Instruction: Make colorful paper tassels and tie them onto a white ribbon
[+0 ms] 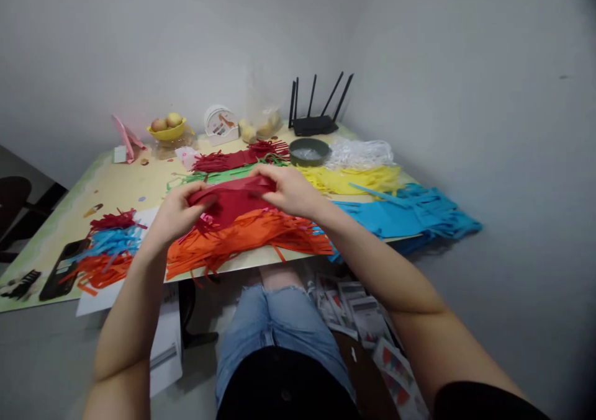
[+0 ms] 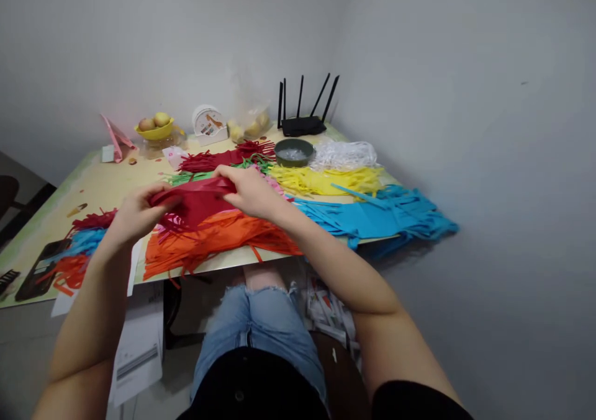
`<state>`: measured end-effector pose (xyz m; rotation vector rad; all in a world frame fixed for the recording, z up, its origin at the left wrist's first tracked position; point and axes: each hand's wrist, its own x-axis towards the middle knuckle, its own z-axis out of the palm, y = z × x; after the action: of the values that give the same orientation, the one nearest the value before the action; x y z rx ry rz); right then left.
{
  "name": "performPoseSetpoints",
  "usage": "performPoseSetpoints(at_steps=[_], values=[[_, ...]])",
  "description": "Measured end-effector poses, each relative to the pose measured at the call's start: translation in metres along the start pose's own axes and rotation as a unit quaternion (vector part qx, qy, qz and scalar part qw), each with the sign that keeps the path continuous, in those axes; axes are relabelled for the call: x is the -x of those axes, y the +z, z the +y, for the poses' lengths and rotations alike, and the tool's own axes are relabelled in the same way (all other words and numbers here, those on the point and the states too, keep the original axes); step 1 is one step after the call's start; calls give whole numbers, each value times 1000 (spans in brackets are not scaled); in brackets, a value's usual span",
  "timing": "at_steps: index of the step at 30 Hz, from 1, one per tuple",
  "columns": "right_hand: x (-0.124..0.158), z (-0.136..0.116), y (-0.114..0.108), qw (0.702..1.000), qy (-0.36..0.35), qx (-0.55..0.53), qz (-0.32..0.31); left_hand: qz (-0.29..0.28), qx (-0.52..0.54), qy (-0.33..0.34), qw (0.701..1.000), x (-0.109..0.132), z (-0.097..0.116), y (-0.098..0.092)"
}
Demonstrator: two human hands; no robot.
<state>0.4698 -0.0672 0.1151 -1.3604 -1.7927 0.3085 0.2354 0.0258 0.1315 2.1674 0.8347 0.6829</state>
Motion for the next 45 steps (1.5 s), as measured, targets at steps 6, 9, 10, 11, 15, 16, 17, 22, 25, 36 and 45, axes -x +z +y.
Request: performPoseSetpoints(at_steps=[6, 9, 10, 11, 15, 16, 17, 22, 25, 36, 45], values=[[17, 3, -11, 986, -1, -164, 25, 55, 140, -10, 989, 11, 5, 1], [22, 9, -10, 970, -17, -240, 23, 77, 189, -26, 979, 14, 5, 3], [23, 12, -10, 970, -31, -242, 24, 75, 199, -26, 977, 15, 5, 4], [23, 14, -11, 970, -44, -237, 25, 68, 200, -21, 977, 16, 5, 3], [24, 20, -26, 978, -42, -204, -11, -6, 113, 35, 993, 16, 12, -7], [24, 21, -31, 979, -34, -198, -32, -36, 86, 49, 994, 15, 14, -11], [24, 22, -38, 979, -29, -193, -57, -71, 64, 60, 994, 14, 16, -15], [20, 31, -60, 966, -56, -185, -171, -112, 37, 83, 990, 3, 18, -17], [16, 34, -60, 970, -53, -169, -167, -56, 56, 76, 994, -3, 13, -6], [4, 32, -29, 991, 1, -77, -108, -19, 58, 37, 997, -15, -4, 9], [8, 31, -20, 991, 13, -130, -31, -6, 26, -7, 1000, -16, 0, 14]])
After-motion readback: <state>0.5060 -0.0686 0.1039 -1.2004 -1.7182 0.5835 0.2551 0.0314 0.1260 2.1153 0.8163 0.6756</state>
